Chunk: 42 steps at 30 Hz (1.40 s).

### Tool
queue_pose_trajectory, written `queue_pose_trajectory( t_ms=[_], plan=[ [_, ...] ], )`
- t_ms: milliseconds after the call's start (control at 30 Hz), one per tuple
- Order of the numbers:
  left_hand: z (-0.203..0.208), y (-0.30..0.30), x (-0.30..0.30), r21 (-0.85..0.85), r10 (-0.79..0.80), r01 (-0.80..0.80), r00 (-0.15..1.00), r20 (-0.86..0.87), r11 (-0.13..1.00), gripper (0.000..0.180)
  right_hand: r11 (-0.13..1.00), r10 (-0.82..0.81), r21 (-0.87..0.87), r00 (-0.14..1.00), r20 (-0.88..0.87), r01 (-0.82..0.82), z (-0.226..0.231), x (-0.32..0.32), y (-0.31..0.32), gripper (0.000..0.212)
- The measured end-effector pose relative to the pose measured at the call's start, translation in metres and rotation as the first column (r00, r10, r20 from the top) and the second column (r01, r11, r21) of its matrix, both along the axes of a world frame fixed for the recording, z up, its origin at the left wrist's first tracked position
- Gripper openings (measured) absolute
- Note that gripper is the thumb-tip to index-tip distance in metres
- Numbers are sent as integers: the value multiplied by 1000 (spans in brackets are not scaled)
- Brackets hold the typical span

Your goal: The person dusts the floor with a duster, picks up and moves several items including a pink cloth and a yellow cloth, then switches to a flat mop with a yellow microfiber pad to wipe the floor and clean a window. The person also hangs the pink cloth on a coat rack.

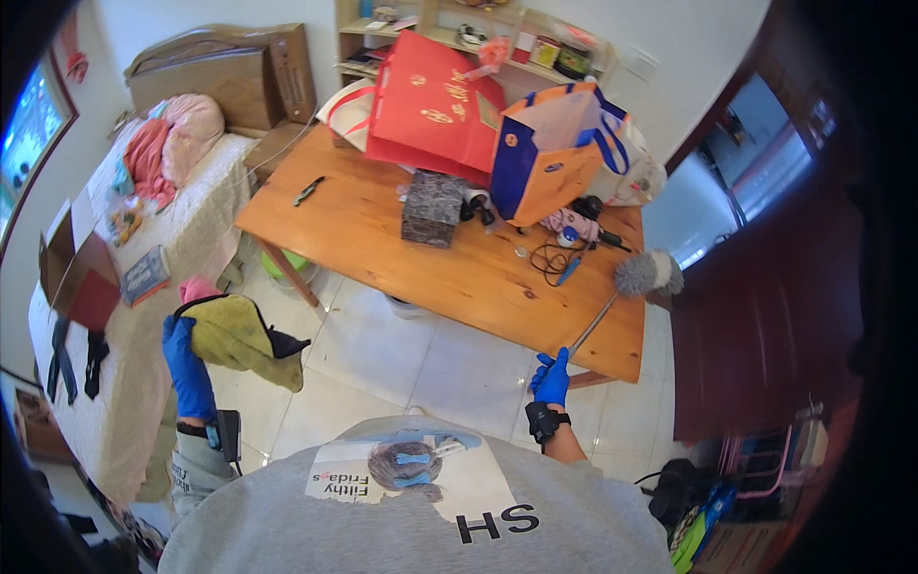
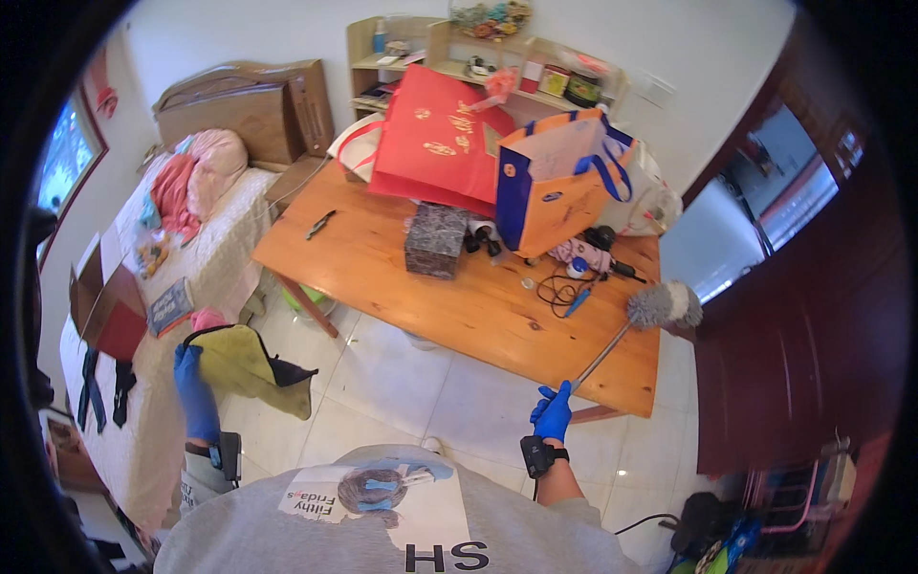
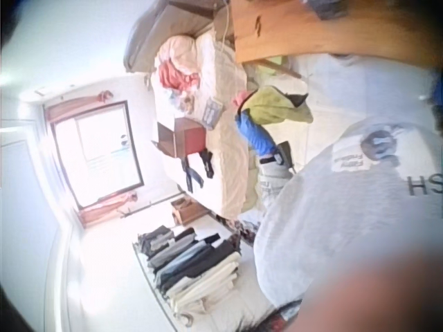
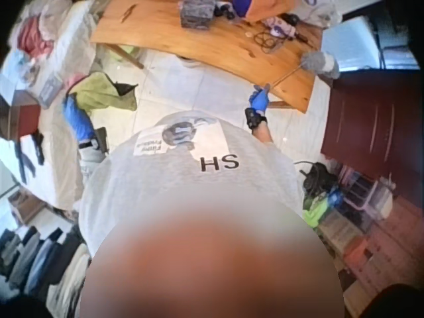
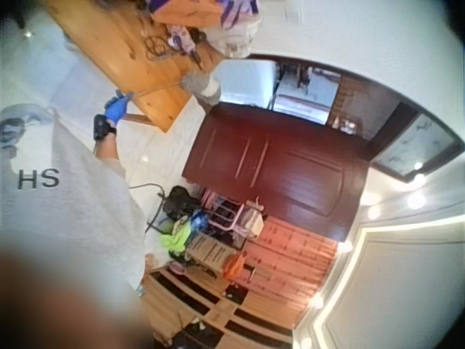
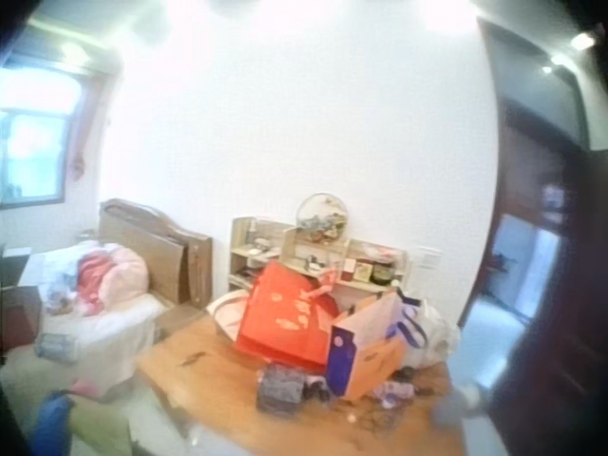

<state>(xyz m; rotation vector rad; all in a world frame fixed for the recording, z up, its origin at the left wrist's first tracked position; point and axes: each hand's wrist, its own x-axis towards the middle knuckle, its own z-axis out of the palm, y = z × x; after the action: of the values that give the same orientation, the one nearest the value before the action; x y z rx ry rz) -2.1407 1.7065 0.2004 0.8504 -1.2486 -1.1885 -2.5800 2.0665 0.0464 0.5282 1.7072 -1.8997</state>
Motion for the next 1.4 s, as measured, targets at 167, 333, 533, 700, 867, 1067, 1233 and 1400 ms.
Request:
queue_pose_trajectory(
  t_ms=[167,333,533,700,867,1067,1233,1400],
  plan=[
    [-5,9,7,63,96,-95,995,-12,994,8,948,312,50,949,49,-314,-6,-6,-52,65],
    [-19,22,31,149,172,-162,984,-55,976,9,672,664,246,715,218,-699,-6,-25,-92,72],
    [-21,59,83,206,333,-314,941,-60,927,11,583,719,325,659,221,-745,-12,-26,-114,71],
    [-18,80,151,194,433,-430,901,28,882,7,492,754,407,610,243,-770,-12,3,-138,68],
    [-29,105,228,172,532,-527,846,15,833,4,292,876,439,422,234,-850,-7,76,-184,64],
    [-63,129,327,108,639,-646,764,96,756,4,-6,928,388,139,345,-922,-17,170,-221,56],
    [-84,146,407,172,656,-649,754,22,741,5,-177,909,440,25,416,-880,-42,220,-224,52],
    [-105,163,460,136,722,-717,692,20,684,6,-345,878,479,-98,468,-807,-63,253,-241,52]
  ],
)
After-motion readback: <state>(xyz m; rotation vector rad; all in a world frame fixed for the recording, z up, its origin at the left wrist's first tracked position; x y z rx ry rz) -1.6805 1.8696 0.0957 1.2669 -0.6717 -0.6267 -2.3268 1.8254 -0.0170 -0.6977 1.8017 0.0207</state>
